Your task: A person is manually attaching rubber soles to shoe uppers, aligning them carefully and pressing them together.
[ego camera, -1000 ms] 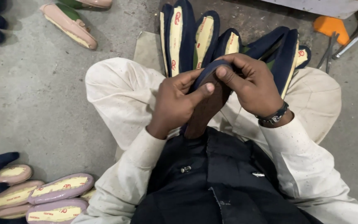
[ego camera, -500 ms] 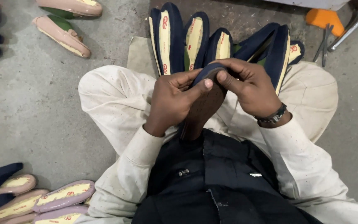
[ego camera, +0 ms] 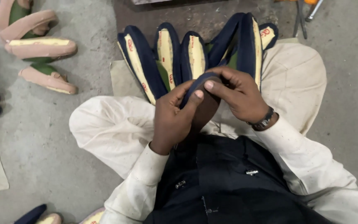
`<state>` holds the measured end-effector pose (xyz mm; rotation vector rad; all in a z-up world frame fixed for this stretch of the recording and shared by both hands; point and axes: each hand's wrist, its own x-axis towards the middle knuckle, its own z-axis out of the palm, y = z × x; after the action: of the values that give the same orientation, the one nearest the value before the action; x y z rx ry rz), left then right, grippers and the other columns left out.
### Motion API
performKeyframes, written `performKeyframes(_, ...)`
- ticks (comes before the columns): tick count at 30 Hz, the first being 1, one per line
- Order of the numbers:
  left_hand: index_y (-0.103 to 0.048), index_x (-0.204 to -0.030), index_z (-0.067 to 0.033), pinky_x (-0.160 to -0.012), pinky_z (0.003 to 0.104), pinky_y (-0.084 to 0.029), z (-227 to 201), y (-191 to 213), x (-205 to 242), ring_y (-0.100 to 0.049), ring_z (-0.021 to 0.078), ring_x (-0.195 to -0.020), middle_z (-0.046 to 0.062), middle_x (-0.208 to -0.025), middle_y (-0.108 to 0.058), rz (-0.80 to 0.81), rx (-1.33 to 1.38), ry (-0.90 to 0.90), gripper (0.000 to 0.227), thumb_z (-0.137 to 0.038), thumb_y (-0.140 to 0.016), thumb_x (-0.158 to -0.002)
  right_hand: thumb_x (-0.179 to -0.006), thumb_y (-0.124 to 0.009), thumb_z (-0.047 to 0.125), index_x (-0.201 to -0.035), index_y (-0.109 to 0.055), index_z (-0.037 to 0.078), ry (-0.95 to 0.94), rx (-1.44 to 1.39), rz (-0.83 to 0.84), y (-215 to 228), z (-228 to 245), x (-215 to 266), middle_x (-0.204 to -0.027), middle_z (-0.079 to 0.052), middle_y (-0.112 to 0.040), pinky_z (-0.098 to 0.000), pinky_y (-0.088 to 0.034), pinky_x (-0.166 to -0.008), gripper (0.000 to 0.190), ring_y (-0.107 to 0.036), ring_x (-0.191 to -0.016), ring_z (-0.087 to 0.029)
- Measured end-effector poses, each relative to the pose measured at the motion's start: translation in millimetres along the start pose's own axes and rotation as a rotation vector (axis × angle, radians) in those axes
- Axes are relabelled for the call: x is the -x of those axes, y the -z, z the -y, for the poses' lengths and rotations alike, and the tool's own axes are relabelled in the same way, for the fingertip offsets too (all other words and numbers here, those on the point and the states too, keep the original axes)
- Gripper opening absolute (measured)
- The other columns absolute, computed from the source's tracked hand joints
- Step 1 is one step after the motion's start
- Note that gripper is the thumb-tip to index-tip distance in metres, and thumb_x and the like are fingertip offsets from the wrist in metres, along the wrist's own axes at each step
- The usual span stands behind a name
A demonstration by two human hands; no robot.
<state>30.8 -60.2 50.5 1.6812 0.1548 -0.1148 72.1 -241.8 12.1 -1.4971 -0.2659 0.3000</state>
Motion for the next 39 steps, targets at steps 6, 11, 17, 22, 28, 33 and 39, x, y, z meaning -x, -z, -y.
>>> performKeyframes(6, -0.074, -0.125, -0.0087, -0.089, 0.044, -0.060, -20, -28, -21, -0.072, 0.0303, -0.113, 0.019, -0.108, -0.079, 0.135, 0.054, -0.050, 0.034, -0.029, -0.070, -0.097, -0.102, -0.068, 0.014, -0.128, -0.069, -0.003, -0.036, 0.003, -0.205, 30, 31, 21, -0.091, -0.008, -0.070, -0.0279, -0.052, -0.082, 0.032, -0.057, -0.089, -0.009)
performKeyframes(11, -0.071, -0.126, -0.0051, -0.086, 0.043, -0.062, -16, -59, -42, -0.072, 0.0204, -0.101, 0.016, -0.102, -0.078, 0.108, 0.206, -0.026, 0.034, -0.026, -0.065, -0.100, -0.114, -0.042, 0.035, -0.135, -0.067, 0.000, -0.043, 0.094, -0.220, 45, 53, 5, -0.077, -0.001, -0.056, -0.0225, -0.039, -0.074, 0.047, -0.044, -0.073, -0.007)
performKeyframes(17, -0.069, -0.125, -0.0005, -0.078, 0.051, -0.063, -3, -51, -46, -0.076, 0.0389, -0.097, 0.025, -0.098, -0.074, 0.106, 0.088, -0.026, 0.040, -0.031, -0.065, -0.100, -0.116, -0.041, 0.020, -0.128, -0.068, -0.005, 0.031, 0.226, -0.136, 40, 31, -4, -0.095, -0.019, -0.068, -0.0442, -0.050, -0.096, 0.038, -0.059, -0.095, -0.023)
performKeyframes(22, -0.072, -0.124, -0.0089, -0.086, 0.053, -0.062, 12, -41, -52, -0.074, 0.0388, -0.104, 0.021, -0.103, -0.076, 0.046, 0.037, -0.054, 0.039, -0.039, -0.063, -0.101, -0.114, -0.053, 0.028, -0.128, -0.071, 0.004, 0.004, 0.179, -0.203, 35, 0, -15, -0.097, -0.012, -0.069, -0.0377, -0.051, -0.093, 0.033, -0.060, -0.096, -0.016)
performKeyframes(28, -0.057, -0.138, -0.0053, -0.090, 0.070, -0.052, 21, -27, -31, -0.063, 0.0578, -0.114, 0.038, -0.117, -0.065, 0.099, 0.014, -0.051, 0.058, -0.050, -0.034, -0.109, -0.112, -0.028, 0.046, -0.139, -0.061, 0.006, -0.070, 0.006, -0.156, 16, -11, -10, -0.122, -0.015, -0.065, -0.0459, -0.046, -0.109, 0.059, -0.059, -0.115, -0.024)
performKeyframes(33, -0.056, -0.133, -0.0049, -0.090, 0.070, -0.048, 59, -23, -42, -0.059, 0.0628, -0.112, 0.040, -0.112, -0.063, 0.052, -0.100, -0.020, 0.064, -0.054, -0.023, -0.109, -0.116, -0.037, 0.037, -0.159, -0.032, 0.001, 0.001, 0.098, -0.031, 4, -6, 3, -0.158, -0.022, -0.041, -0.0568, -0.027, -0.123, 0.057, -0.036, -0.146, -0.034)
performKeyframes(39, -0.048, -0.150, -0.0067, -0.111, 0.070, -0.036, 39, -13, -33, -0.047, 0.0577, -0.135, 0.039, -0.138, -0.056, 0.173, -0.002, 0.010, 0.067, -0.055, -0.025, -0.109, -0.089, -0.078, -0.002, -0.160, -0.023, 0.000, -0.024, 0.128, 0.024, 11, -8, 6, -0.151, -0.022, -0.045, -0.0543, -0.039, -0.119, 0.090, -0.041, -0.141, -0.031)
